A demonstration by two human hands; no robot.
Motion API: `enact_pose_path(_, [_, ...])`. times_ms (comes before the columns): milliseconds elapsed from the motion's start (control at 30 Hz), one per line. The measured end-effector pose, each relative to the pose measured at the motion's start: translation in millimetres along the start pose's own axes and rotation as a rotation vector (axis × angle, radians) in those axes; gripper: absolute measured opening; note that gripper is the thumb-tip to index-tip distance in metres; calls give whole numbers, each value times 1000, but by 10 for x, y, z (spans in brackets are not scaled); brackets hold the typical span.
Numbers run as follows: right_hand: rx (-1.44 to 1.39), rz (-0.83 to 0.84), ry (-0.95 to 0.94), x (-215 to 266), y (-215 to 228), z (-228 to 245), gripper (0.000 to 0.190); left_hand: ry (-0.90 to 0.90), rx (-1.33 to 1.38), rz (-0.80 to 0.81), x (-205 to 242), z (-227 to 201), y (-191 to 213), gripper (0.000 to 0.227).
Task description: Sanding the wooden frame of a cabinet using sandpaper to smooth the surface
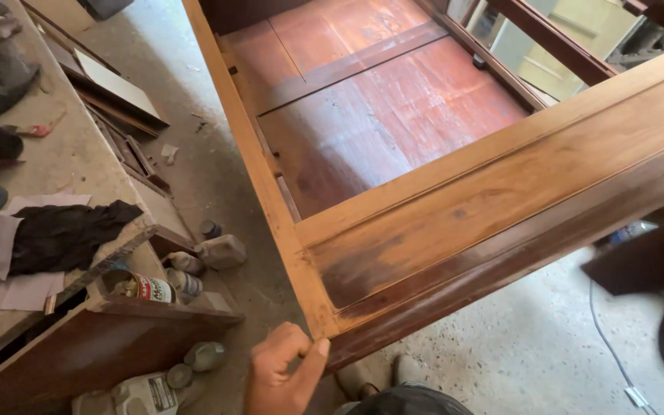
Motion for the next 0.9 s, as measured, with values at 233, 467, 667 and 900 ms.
enact_pose_path(233, [-244, 91, -280, 1833, -2263, 504, 29, 28, -231, 419, -221, -913, -600, 31])
enact_pose_path(467, [-237, 376, -79, 2127, -2528, 602, 31, 275, -233, 834, 222, -901, -1245, 32])
enact_pose_path(667, [-733, 220, -295, 2368, -2610, 210, 63, 363, -11, 496, 79, -571, -1014, 48])
enact_pose_path(900, [-468, -151, -482, 2655, -2739, -256, 78, 152, 52, 742, -65, -531, -833, 37])
Point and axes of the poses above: each hand's wrist, its own x-axis away from the middle knuckle, its own y-axis out of the back of the hand, z = x × y, the point moved 10 cm from there along -x, towards the middle knuckle, and after that the axes turned 14 degrees about -x, right-handed, at the moved point
